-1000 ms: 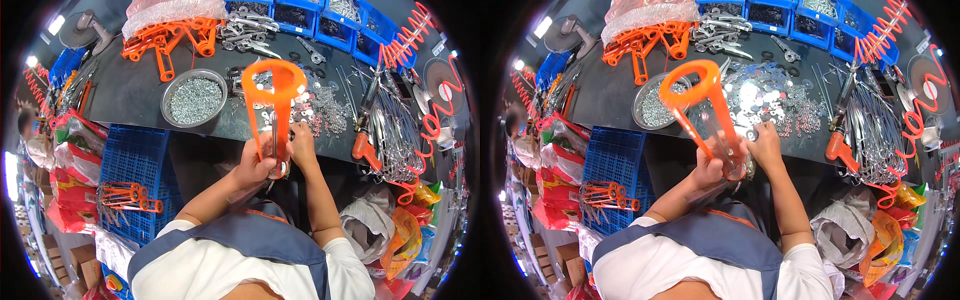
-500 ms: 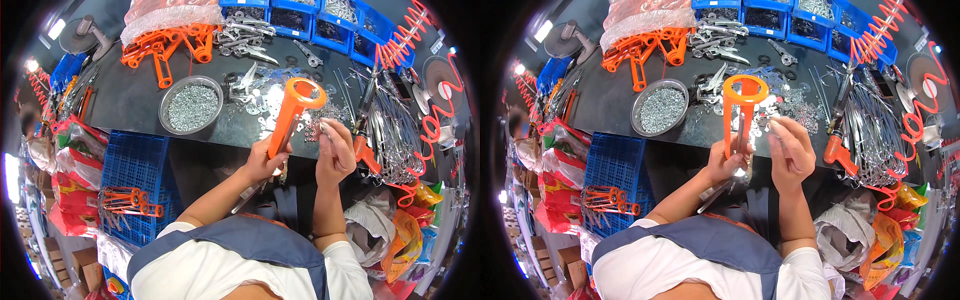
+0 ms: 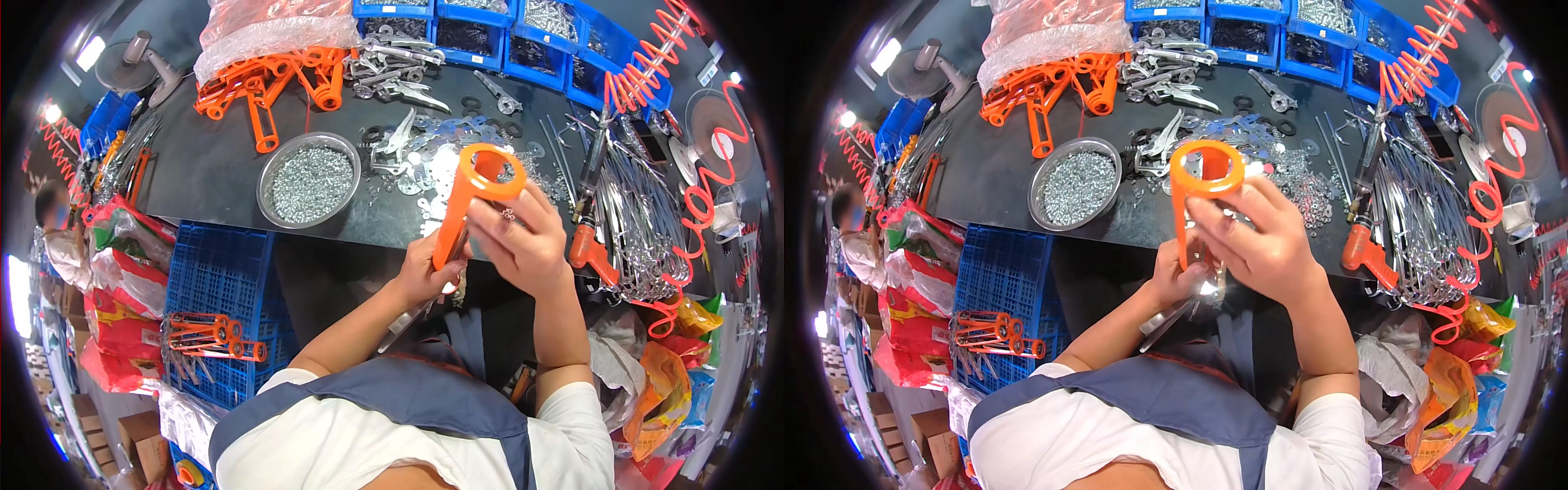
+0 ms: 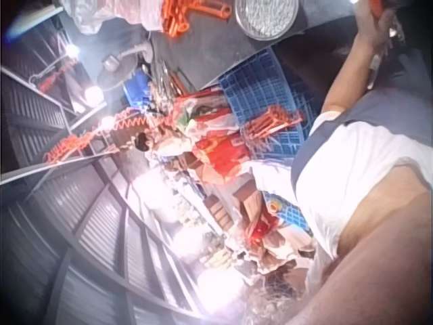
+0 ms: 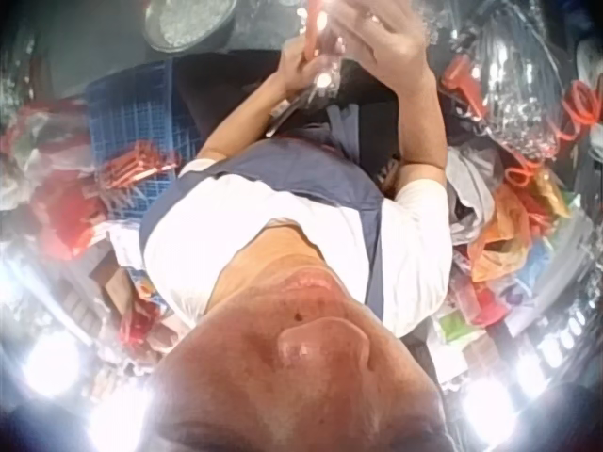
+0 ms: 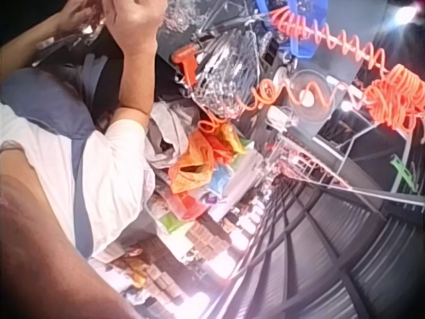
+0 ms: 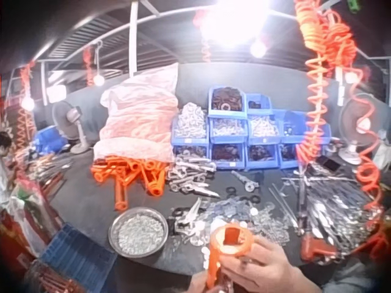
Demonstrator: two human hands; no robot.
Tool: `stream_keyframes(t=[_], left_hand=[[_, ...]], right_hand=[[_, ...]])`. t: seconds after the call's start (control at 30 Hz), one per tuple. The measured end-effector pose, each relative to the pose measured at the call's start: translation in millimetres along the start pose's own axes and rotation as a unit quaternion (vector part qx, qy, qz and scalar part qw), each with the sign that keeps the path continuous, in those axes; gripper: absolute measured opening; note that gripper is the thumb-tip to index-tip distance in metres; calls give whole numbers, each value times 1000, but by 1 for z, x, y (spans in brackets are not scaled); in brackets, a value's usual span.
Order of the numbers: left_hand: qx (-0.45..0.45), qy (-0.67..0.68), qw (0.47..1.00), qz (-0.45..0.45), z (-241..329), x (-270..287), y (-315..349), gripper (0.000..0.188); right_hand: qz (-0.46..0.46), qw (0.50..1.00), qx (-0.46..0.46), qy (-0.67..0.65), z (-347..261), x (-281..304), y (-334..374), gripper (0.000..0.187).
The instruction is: Assembling the metal handle components and plastic frames of caulking guns using various screws, washers, and a pneumatic screwdriver.
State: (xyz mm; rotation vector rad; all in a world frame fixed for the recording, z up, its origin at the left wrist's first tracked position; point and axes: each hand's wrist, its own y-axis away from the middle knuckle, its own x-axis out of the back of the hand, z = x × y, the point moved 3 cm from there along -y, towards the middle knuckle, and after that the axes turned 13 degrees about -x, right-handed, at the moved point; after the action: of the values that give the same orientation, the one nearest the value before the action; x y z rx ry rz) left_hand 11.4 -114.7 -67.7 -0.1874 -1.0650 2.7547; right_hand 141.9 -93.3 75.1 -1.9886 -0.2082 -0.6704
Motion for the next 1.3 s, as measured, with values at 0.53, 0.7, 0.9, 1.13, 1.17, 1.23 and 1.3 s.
stream_keyframes(t=[0.53,0.7,0.9,1.13,1.17,1.23,1.3], left_hand=[[82,99,991,25,-6,1,12,29],[87,81,993,18,-4,-1,8,51],[91,97,991,4,-4,0,9,49],[57,118,990,46,2,-6,4,26],[60,116,990,61,3,-7,6,27],[67,128,988,50,-2,0,7,27],[73,144,986,34,-4,-1,8,27]], right_hand=[[0,709,-636,-304,268,93,108,15],[155,695,-393,-582,210,64,108,37],[201,395,-73,-893,112,55,70,74],[409,797,-350,-273,129,73,101,59],[373,790,-343,-345,124,77,105,54],[330,762,-346,-436,124,72,102,46],[305,794,-385,-358,138,66,105,43]])
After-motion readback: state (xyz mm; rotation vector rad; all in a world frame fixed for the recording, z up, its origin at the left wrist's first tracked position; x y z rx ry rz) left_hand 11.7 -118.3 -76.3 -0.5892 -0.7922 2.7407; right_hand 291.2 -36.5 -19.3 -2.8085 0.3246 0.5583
